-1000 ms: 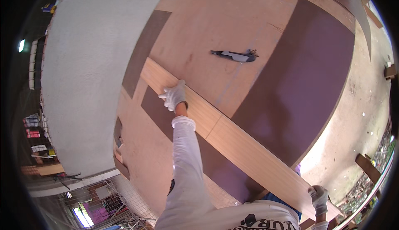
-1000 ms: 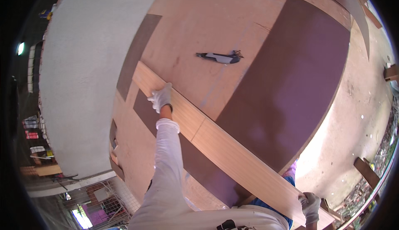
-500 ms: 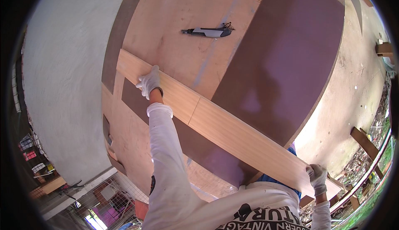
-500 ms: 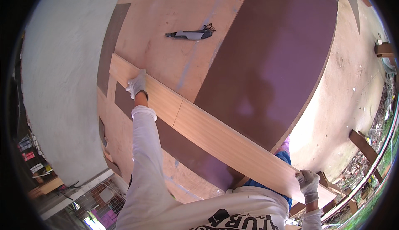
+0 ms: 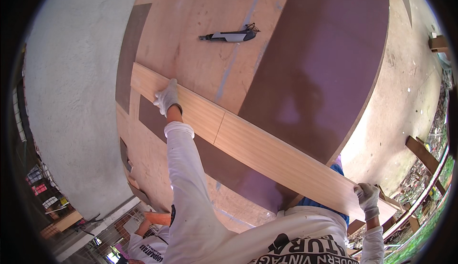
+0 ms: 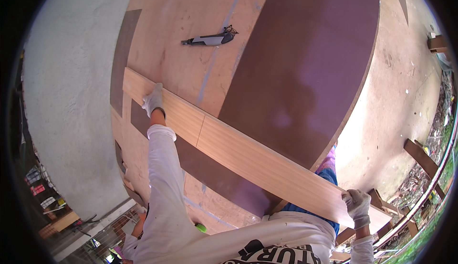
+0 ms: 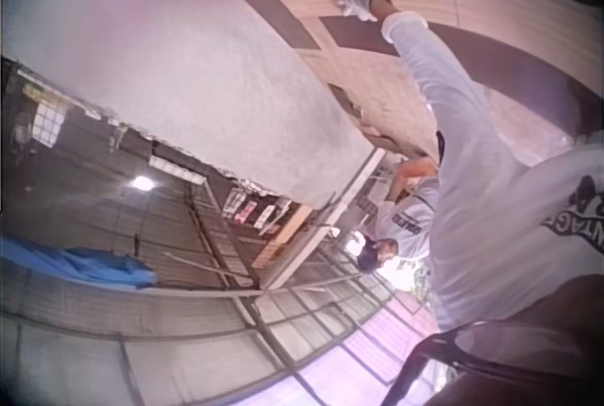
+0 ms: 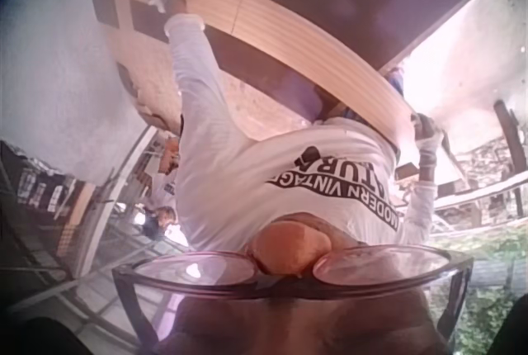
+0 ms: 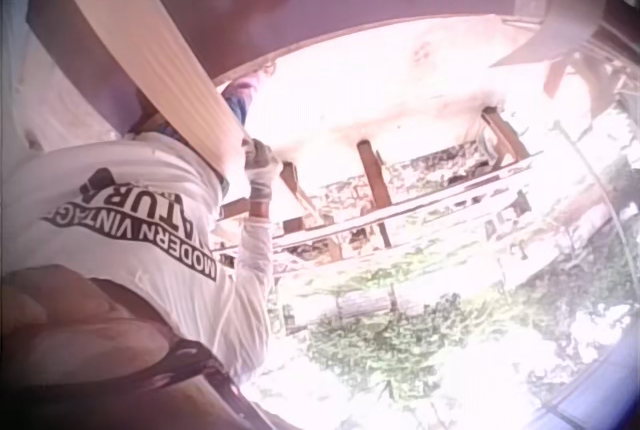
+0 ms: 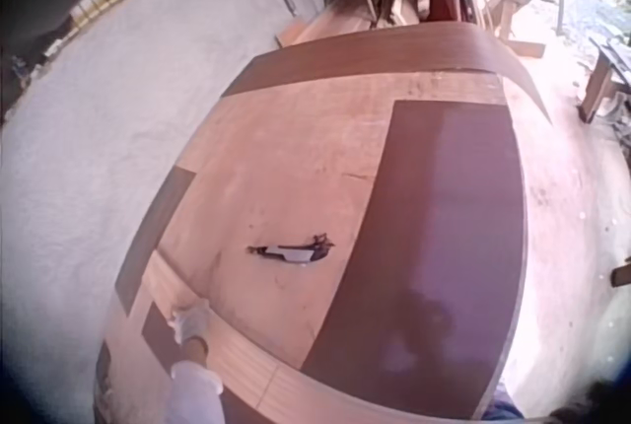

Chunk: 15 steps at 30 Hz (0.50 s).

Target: The person measures a wooden board with a tape measure and marks it using a pencil. They move wood panels on a workbench and use a utility knife to score a line across the board.

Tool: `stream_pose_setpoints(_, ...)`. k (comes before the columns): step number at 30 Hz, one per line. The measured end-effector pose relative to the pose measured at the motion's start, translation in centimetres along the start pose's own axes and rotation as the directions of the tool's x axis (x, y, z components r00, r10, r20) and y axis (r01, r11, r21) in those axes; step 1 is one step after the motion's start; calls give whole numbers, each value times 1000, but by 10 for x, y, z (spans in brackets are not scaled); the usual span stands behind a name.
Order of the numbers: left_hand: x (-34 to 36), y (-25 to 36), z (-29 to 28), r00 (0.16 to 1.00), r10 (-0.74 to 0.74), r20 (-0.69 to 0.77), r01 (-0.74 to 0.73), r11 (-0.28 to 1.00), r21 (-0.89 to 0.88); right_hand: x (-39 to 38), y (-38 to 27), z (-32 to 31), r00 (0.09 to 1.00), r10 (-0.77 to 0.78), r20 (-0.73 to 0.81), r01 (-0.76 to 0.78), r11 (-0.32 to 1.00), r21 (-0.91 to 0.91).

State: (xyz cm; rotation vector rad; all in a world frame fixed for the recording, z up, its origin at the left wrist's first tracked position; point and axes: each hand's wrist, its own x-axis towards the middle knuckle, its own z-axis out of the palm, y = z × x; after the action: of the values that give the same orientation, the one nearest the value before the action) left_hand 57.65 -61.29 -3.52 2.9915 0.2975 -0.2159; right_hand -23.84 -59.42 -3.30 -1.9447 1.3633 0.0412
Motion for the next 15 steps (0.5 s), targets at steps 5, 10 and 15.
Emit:
stream_pose_setpoints(5,1,-4,-1,1000,5,12,-5,1000,-20,5,3,3,999,-36,3,36,999,7)
stream_pose_setpoints(10,-2,-2,-6,999,-17,-35,17,1000,12,4,5,2,997,-69,-30,69,998,-15)
stream_pose_setpoints(15,-18,4,-6,996,-86,28,85,996,16,0,4,3,996,-63,-64,61,998,-29)
